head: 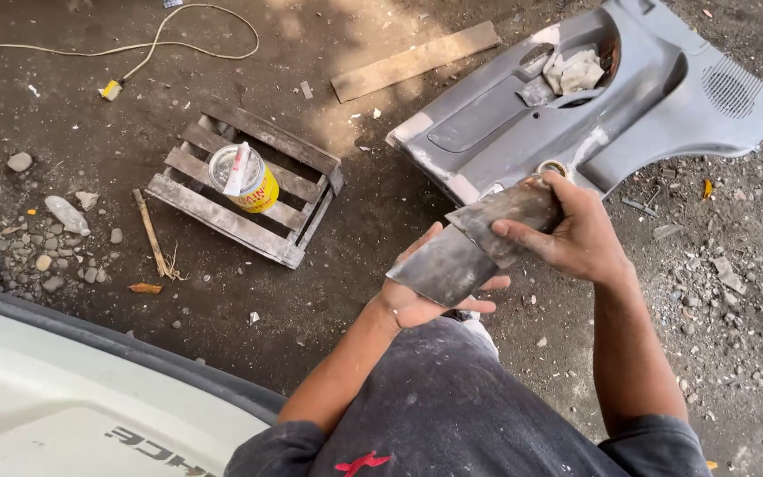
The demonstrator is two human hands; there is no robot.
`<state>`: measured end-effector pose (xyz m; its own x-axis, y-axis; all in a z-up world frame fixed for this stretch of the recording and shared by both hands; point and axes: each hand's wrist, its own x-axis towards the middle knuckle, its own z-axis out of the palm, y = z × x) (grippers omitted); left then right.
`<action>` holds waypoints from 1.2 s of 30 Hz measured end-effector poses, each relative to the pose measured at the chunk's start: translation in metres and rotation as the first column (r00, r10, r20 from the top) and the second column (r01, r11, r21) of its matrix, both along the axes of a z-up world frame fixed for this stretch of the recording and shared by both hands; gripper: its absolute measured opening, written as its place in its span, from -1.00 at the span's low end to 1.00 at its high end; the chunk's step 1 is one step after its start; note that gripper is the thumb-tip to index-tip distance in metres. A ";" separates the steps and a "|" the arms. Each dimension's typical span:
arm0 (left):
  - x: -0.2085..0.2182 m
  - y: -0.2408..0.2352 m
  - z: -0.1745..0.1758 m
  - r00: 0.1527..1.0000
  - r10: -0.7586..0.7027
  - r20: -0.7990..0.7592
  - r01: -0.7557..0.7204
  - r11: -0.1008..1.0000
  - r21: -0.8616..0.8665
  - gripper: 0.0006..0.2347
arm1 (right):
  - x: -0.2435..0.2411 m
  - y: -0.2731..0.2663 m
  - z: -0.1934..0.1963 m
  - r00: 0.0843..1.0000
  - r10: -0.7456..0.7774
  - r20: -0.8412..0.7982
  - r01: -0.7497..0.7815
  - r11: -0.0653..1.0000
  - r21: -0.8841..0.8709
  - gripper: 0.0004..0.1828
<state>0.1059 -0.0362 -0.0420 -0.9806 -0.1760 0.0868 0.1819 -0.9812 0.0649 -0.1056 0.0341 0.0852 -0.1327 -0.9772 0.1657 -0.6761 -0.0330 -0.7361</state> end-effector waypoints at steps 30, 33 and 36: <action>-0.016 0.002 0.026 0.972 0.206 0.111 -0.222 0.963 0.155 -0.59 | 0.060 0.024 -0.050 0.975 0.218 0.042 -0.212 0.971 -0.115 -0.62; -0.015 0.002 0.022 0.929 0.302 0.215 -0.310 0.951 0.004 -0.64 | 0.070 0.026 -0.029 0.957 0.281 -0.076 -0.289 0.947 -0.139 -0.64; -0.014 0.005 0.030 0.908 0.293 0.301 -0.299 0.954 -0.026 -0.63 | 0.072 0.025 -0.018 0.920 0.374 -0.116 -0.386 0.916 -0.107 -0.73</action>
